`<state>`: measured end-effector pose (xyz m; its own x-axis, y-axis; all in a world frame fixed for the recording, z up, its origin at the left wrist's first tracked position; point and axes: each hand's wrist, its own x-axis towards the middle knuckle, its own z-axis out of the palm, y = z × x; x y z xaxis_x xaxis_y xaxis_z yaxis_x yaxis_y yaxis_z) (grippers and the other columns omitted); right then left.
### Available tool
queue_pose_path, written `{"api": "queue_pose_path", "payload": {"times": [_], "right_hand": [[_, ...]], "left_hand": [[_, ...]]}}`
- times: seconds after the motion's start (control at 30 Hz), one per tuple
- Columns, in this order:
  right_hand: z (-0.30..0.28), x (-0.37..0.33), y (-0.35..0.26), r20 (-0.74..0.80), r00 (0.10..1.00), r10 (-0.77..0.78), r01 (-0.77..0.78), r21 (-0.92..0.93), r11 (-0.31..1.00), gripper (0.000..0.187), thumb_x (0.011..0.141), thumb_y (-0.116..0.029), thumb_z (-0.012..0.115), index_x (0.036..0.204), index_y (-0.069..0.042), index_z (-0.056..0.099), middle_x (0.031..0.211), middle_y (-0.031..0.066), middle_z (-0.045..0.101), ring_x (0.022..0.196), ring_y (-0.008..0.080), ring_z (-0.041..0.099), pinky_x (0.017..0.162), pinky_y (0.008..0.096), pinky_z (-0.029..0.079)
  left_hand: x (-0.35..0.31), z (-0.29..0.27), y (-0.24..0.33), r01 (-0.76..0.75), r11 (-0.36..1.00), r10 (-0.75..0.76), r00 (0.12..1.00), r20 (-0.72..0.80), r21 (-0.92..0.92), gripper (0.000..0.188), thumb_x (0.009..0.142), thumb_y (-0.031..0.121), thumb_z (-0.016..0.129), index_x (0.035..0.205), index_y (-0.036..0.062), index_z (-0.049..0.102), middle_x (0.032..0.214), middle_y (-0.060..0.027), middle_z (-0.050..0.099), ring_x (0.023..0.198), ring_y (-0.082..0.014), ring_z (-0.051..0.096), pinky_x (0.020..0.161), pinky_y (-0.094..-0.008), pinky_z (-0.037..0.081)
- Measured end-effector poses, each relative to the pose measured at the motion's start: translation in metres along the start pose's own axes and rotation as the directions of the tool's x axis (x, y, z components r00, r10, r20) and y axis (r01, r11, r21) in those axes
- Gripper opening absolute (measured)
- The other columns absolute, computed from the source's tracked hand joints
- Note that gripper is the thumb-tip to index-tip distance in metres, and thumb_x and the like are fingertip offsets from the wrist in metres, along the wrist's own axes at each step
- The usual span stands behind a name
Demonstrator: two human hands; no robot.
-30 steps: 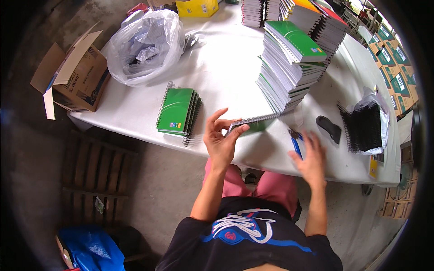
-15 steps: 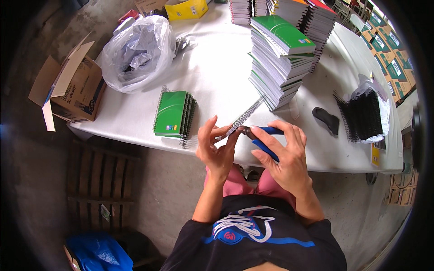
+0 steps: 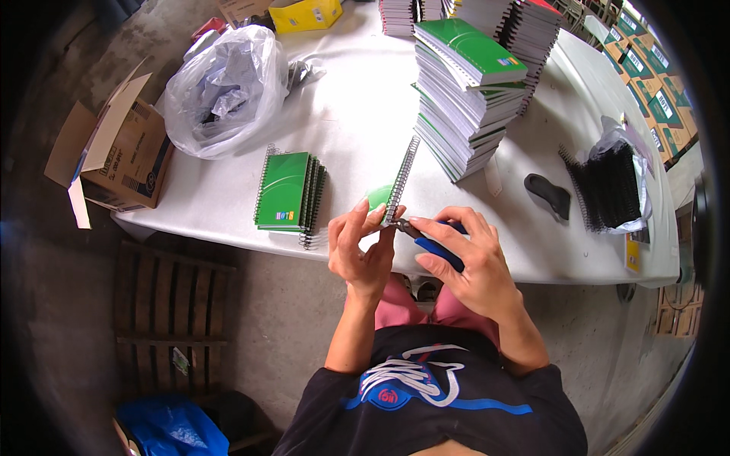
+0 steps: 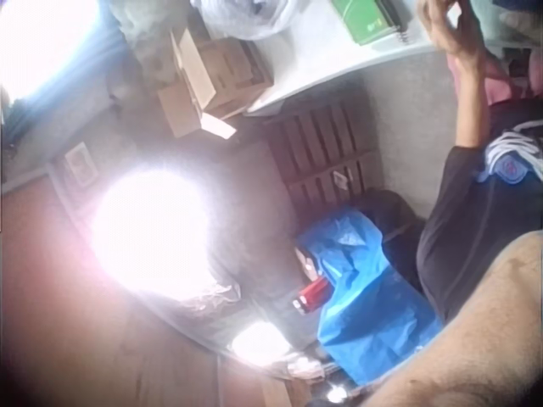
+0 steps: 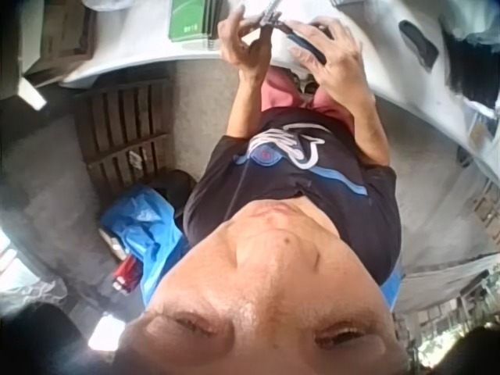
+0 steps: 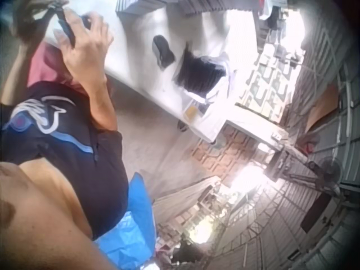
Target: The person inserts a spiral binding through the holes of a green notebook, uses pliers to trim the excess wire, and places the completed notebook onto a stack.
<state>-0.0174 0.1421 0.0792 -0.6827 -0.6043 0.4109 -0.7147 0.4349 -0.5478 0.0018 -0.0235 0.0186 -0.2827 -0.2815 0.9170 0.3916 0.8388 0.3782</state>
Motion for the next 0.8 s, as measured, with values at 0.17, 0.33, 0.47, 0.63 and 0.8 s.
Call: {"api": "queue_pose_path", "payload": {"times": [0.17, 0.33, 0.47, 0.63, 0.8], "right_hand": [[0.0, -0.004, 0.017, 0.6, 0.796, 0.075, -0.603, 0.778, 0.174, 0.047, 0.093, -0.038, 0.052, 0.125, -0.004, 0.052, 0.09, 0.0098, 0.06, 0.081, 0.0176, 0.059, 0.071, 0.0313, 0.046], [0.013, -0.013, 0.026, 0.55, 0.816, 0.177, -0.577, 0.761, 0.296, 0.048, 0.096, -0.038, 0.045, 0.127, -0.001, 0.048, 0.094, 0.0114, 0.06, 0.087, 0.0133, 0.058, 0.075, 0.0256, 0.047], [0.005, -0.026, 0.058, 0.073, 0.943, 0.324, -0.329, 0.078, 0.941, 0.038, 0.091, -0.031, 0.054, 0.123, -0.011, 0.055, 0.1, 0.0113, 0.058, 0.095, 0.0285, 0.057, 0.083, 0.0374, 0.043], [0.008, -0.04, 0.077, -0.052, 0.837, 0.545, -0.468, -0.585, 0.663, 0.05, 0.085, -0.033, 0.061, 0.13, -0.017, 0.048, 0.132, 0.0122, 0.04, 0.123, 0.0356, 0.037, 0.104, 0.0498, 0.028], [0.038, 0.012, 0.032, -0.021, 0.971, 0.238, -0.222, 0.287, 0.932, 0.053, 0.083, -0.024, 0.066, 0.131, -0.01, 0.046, 0.12, 0.012, 0.049, 0.116, 0.0283, 0.046, 0.1, 0.0445, 0.035]], "left_hand": [[-0.003, -0.006, -0.001, -0.181, 0.969, 0.185, 0.983, -0.006, 0.169, 0.065, 0.059, -0.009, 0.081, 0.115, -0.0013, 0.047, 0.082, -0.0085, 0.07, 0.062, -0.0175, 0.055, 0.059, -0.0297, 0.045], [-0.007, -0.003, -0.01, -0.112, 0.983, 0.124, 0.99, -0.073, 0.143, 0.077, 0.06, -0.007, 0.082, 0.124, -0.0026, 0.039, 0.08, -0.0051, 0.065, 0.066, -0.0166, 0.054, 0.062, -0.0298, 0.047], [0.007, -0.011, -0.006, 0.318, 0.944, -0.329, 0.923, -0.198, -0.089, 0.089, 0.073, -0.005, 0.075, 0.141, 0.0054, 0.019, 0.085, -0.0102, 0.062, 0.076, -0.014, 0.056, 0.07, -0.0244, 0.046], [0.019, -0.023, -0.003, 0.553, 0.539, -0.75, 0.658, -0.064, -0.635, 0.077, 0.083, 0.003, 0.067, 0.143, 0.0078, 0.02, 0.1, -0.0123, 0.062, 0.086, -0.0106, 0.058, 0.08, -0.0229, 0.047], [0.015, -0.035, -0.003, 0.499, 0.302, -0.793, 0.604, 0.077, -0.812, 0.061, 0.09, 0.002, 0.056, 0.141, 0.0059, 0.021, 0.113, -0.0168, 0.059, 0.097, -0.0146, 0.059, 0.086, -0.0287, 0.049]]}}
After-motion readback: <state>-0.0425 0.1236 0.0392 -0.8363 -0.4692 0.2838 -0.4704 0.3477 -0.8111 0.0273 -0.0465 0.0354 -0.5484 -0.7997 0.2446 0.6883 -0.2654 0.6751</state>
